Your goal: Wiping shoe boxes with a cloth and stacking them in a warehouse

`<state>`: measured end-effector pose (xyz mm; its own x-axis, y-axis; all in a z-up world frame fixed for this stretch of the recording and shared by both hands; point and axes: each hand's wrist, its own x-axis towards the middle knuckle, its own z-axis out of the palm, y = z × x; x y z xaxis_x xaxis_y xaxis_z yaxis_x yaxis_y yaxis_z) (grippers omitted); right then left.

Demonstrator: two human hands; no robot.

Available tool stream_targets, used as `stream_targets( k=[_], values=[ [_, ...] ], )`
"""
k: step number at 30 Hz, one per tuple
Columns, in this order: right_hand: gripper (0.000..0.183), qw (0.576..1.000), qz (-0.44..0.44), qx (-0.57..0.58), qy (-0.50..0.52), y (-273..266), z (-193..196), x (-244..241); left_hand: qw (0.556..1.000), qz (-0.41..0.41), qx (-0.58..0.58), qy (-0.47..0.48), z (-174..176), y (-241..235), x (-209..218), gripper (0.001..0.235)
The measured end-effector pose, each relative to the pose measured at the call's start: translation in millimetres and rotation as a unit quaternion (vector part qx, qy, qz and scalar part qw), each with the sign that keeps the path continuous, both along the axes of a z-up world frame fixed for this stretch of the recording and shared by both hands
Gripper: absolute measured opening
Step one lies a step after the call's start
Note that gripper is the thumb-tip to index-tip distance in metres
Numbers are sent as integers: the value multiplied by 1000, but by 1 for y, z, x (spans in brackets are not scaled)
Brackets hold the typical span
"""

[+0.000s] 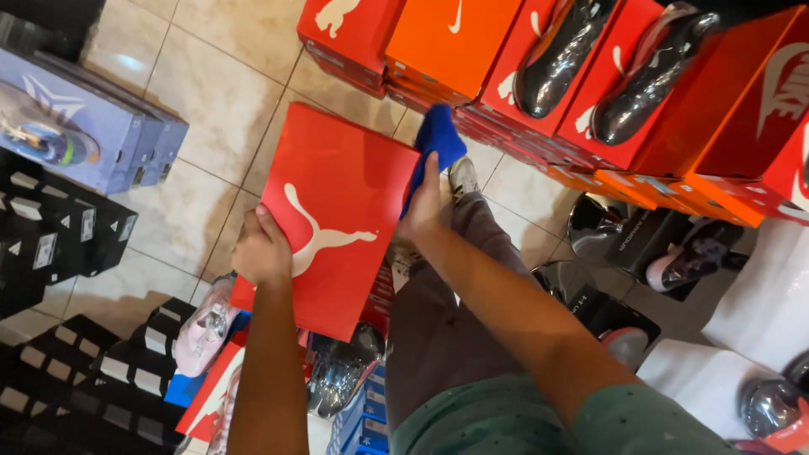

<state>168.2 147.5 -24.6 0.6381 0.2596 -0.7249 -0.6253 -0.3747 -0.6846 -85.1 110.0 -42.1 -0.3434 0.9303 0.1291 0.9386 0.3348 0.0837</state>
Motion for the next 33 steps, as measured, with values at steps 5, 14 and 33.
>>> stream_targets(
  k=[5, 14, 33],
  values=[
    [56, 985, -29, 23, 169, -49, 70, -40, 1000, 23, 1, 22, 1, 6, 3, 40],
    [50, 946, -29, 81, 313, -49, -11, -22, 1000, -4, -5, -4, 0, 4, 0, 43],
    [61, 956, 22, 29, 292, -89, 39, -35, 998, 42, -35, -28, -11, -1, 3, 40]
  ],
)
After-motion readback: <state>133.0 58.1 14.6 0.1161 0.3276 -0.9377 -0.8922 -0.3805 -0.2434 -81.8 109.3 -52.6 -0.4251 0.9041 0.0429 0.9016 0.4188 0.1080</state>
